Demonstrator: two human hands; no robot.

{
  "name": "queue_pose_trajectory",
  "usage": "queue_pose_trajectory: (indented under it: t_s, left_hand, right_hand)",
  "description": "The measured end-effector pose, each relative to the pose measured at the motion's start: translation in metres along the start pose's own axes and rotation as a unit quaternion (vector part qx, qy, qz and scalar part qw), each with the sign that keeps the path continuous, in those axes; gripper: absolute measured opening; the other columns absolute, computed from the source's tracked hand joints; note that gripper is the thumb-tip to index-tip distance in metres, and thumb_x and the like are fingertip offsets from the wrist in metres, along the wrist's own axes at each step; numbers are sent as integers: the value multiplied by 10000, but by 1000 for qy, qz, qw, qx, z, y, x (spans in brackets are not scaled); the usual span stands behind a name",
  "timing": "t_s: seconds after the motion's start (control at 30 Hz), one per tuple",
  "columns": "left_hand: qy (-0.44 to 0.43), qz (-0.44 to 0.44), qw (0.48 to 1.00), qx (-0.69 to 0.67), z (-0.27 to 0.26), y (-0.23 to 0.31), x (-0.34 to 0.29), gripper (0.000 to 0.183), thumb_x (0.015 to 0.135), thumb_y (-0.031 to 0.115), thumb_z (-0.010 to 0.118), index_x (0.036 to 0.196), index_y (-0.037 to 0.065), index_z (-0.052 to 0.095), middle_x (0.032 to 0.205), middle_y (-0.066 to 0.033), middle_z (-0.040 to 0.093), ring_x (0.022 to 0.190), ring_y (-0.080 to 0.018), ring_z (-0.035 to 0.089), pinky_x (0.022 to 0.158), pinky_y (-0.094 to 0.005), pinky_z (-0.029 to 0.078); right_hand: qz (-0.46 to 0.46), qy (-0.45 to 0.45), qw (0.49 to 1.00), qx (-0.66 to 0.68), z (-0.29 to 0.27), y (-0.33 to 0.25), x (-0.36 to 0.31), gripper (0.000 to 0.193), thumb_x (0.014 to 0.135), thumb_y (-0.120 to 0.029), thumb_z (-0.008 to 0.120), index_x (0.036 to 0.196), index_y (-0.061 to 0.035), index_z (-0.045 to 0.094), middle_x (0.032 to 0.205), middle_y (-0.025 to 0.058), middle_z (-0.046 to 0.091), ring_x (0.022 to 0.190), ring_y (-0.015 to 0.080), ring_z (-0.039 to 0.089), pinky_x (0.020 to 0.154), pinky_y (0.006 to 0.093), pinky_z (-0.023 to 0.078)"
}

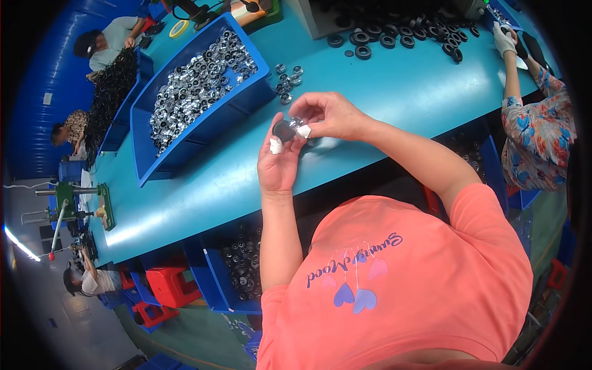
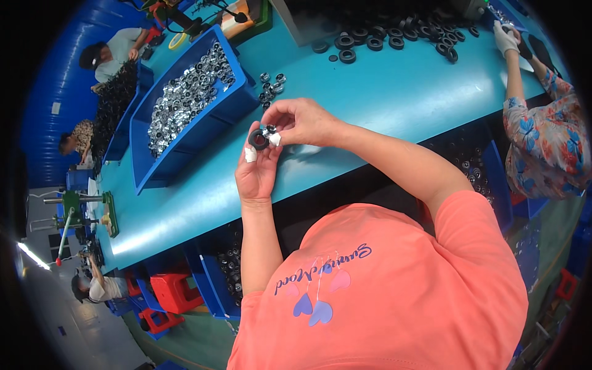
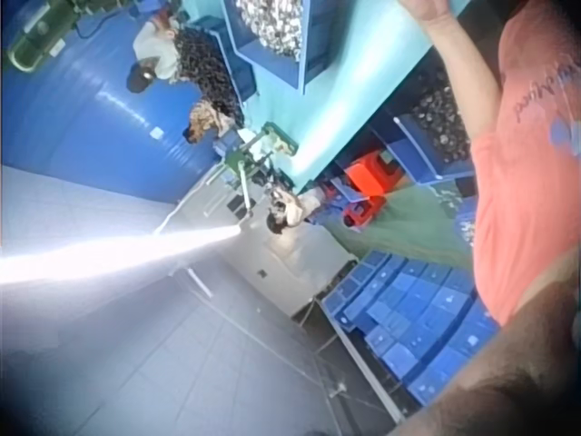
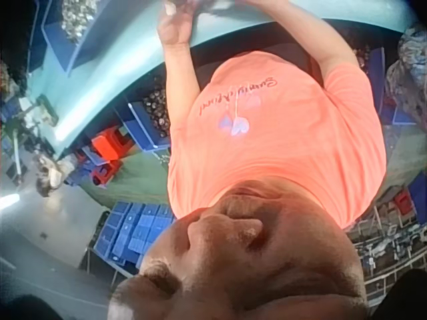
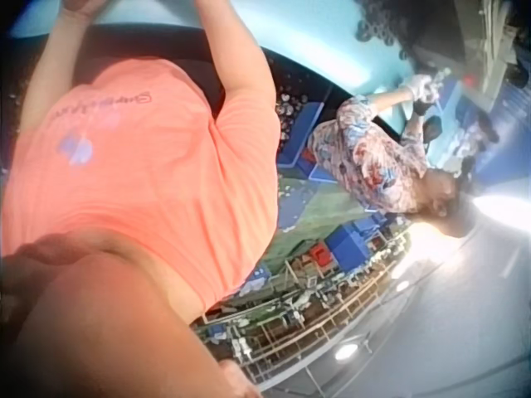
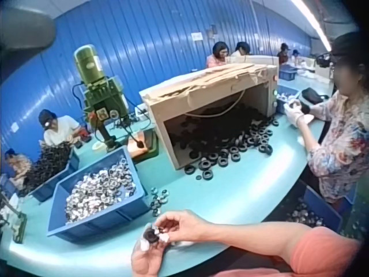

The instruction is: Assembling small silver components into black circular rings on a factory assembly line.

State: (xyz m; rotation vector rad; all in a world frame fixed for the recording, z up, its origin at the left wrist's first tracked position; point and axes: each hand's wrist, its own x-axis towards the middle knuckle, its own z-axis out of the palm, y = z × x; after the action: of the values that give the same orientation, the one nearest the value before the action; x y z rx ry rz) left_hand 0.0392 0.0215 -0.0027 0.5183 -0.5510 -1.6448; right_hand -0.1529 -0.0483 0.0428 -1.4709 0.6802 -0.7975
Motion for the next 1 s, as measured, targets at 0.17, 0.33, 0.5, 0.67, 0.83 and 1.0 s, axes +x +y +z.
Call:
queue_pose_trajectory:
  t_s: [0.17, 0.33, 0.5, 0.67, 0.83, 1.0]
  left_hand:
    - [5, 16, 999, 48, -3, -3, 2, 592, 953, 156, 633, 1473, -8, 401, 1338, -133, 575, 1231, -264, 568, 1049, -415, 474]
    - [24, 20, 998, 57, -1, -5, 2, 554, 932, 135, 679, 1419, -13, 462, 1295, -126, 601, 1196, -257, 603, 1023, -409, 498]
    - [41, 22, 995, 94, 5, -6, 1, 492, 966, 137, 656, 1400, -22, 488, 1293, -115, 599, 1187, -229, 600, 1016, -408, 504]
    - [72, 40, 983, 167, 10, -13, 2, 437, 1005, 151, 613, 1389, -21, 498, 1259, -102, 601, 1143, -206, 607, 978, -380, 521]
    - [113, 100, 967, 205, 7, -19, -1, 364, 1028, 157, 580, 1351, 1, 514, 1191, -87, 608, 1107, -197, 617, 922, -348, 535]
    - [104, 126, 955, 246, 4, -19, -4, 289, 1038, 130, 534, 1310, 34, 518, 1149, -82, 618, 1026, -172, 632, 838, -313, 544]
  right_hand:
    - [-56, 31, 994, -92, 6, 3, 0, 331, 778, -118, 810, 1076, -35, 693, 1014, 49, 654, 876, 125, 667, 820, 278, 565]
    - [-103, 55, 985, -125, 11, 0, -1, 287, 763, -74, 784, 1040, -47, 713, 960, 53, 625, 820, 140, 672, 773, 276, 568]
    - [-122, 59, 971, -196, 12, -1, -3, 253, 753, -25, 755, 1002, -46, 718, 941, 58, 629, 790, 167, 668, 734, 299, 563]
    - [-202, 80, 935, -280, 18, 16, -2, 280, 757, -15, 745, 1031, -53, 701, 954, 55, 621, 770, 178, 658, 702, 304, 552]
    - [-101, 43, 981, -162, 22, 12, -3, 349, 793, -78, 750, 1136, -62, 690, 1040, 74, 606, 827, 174, 647, 761, 304, 545]
    - [20, -30, 987, -155, 13, 23, -2, 453, 813, -212, 762, 1239, -78, 687, 1091, 85, 607, 898, 170, 633, 865, 337, 530]
